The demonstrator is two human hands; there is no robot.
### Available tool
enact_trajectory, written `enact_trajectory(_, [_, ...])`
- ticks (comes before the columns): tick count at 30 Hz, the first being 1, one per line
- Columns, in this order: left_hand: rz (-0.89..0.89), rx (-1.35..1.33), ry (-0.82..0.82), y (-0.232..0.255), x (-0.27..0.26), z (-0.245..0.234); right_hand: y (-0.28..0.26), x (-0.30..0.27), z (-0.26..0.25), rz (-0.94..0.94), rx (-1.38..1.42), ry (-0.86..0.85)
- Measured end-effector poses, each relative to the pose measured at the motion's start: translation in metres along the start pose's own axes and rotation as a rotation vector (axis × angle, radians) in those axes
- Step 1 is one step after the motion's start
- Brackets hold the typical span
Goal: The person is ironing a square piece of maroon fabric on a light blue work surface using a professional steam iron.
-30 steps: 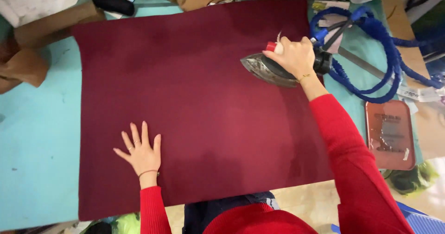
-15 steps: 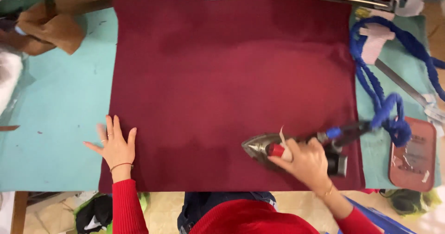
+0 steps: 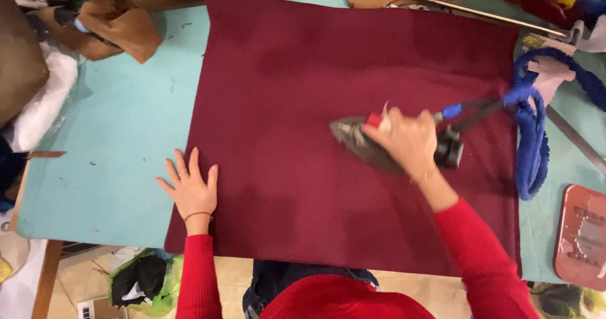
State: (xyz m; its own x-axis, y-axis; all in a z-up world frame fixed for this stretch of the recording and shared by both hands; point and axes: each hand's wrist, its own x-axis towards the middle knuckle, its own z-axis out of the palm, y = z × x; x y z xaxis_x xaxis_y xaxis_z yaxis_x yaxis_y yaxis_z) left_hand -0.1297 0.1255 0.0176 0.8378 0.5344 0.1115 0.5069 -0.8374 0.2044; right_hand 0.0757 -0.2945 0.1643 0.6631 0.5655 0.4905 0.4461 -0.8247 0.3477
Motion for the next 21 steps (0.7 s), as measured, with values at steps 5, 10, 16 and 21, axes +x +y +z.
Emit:
enact_trajectory(5, [-0.013,-0.002,0.014,0.001,0.001,0.002,0.028,0.054,0.062,0.001,-0.038,0.088])
enact_trajectory(10, [-0.023,0.003,0.007,0.002,0.001,0.000,0.047,0.076,0.113,0.057,-0.093,0.108])
enact_trajectory(16, [-0.032,-0.036,-0.015,0.003,0.001,-0.002,0.039,0.076,0.096,0.114,-0.042,0.021])
enact_trajectory(21, [-0.007,-0.036,0.018,0.001,0.001,-0.002,-0.007,0.051,-0.009,0.010,0.039,-0.068])
